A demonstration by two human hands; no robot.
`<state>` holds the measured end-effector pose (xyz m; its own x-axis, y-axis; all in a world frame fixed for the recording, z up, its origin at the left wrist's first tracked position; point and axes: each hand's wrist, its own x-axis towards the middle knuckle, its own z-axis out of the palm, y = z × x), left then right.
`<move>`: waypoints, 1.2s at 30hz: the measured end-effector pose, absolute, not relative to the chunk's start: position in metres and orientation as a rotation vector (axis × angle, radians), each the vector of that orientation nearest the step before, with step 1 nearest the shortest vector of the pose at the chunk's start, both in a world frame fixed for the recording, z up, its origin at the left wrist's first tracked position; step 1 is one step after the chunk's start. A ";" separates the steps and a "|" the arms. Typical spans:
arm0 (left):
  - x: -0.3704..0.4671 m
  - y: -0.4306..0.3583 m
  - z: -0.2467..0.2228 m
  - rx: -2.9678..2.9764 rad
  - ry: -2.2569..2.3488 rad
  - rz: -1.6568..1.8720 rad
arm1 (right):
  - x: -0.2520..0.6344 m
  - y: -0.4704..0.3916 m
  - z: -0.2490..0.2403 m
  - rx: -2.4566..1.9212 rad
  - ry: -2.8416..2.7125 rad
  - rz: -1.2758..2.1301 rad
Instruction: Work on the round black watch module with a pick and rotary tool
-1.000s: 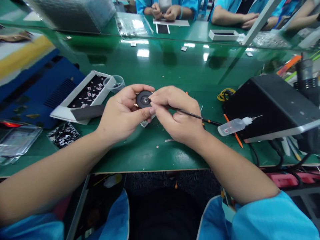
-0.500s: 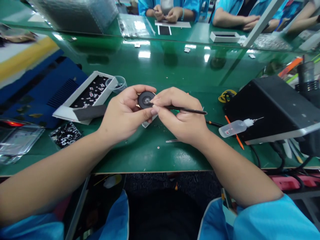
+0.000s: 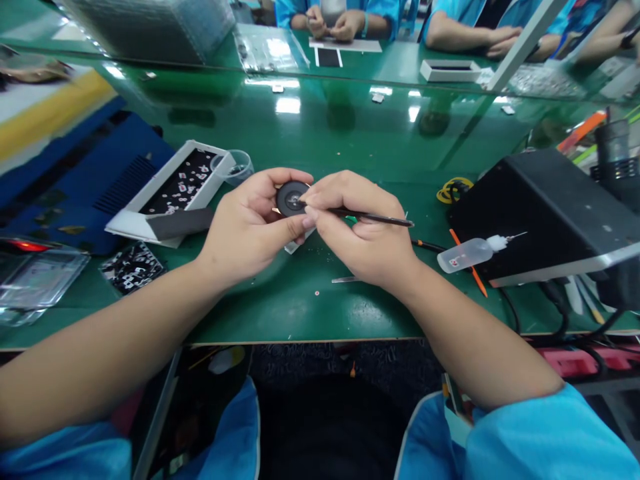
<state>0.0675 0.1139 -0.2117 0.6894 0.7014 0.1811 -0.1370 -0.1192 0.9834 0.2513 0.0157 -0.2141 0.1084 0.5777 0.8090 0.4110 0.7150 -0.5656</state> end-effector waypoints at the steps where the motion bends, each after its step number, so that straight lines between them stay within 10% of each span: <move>1: 0.068 0.114 -0.212 1.537 0.485 0.771 | 0.251 0.016 -0.214 -0.862 -1.523 0.169; 36: 0.065 0.114 -0.213 1.626 0.469 0.784 | 0.255 0.017 -0.213 -0.865 -1.424 0.351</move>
<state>0.0653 0.1141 -0.2131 0.6904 0.6853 0.2317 -0.1192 -0.2082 0.9708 0.2554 0.0166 -0.2128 0.1606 0.6849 0.7107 0.2766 0.6600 -0.6985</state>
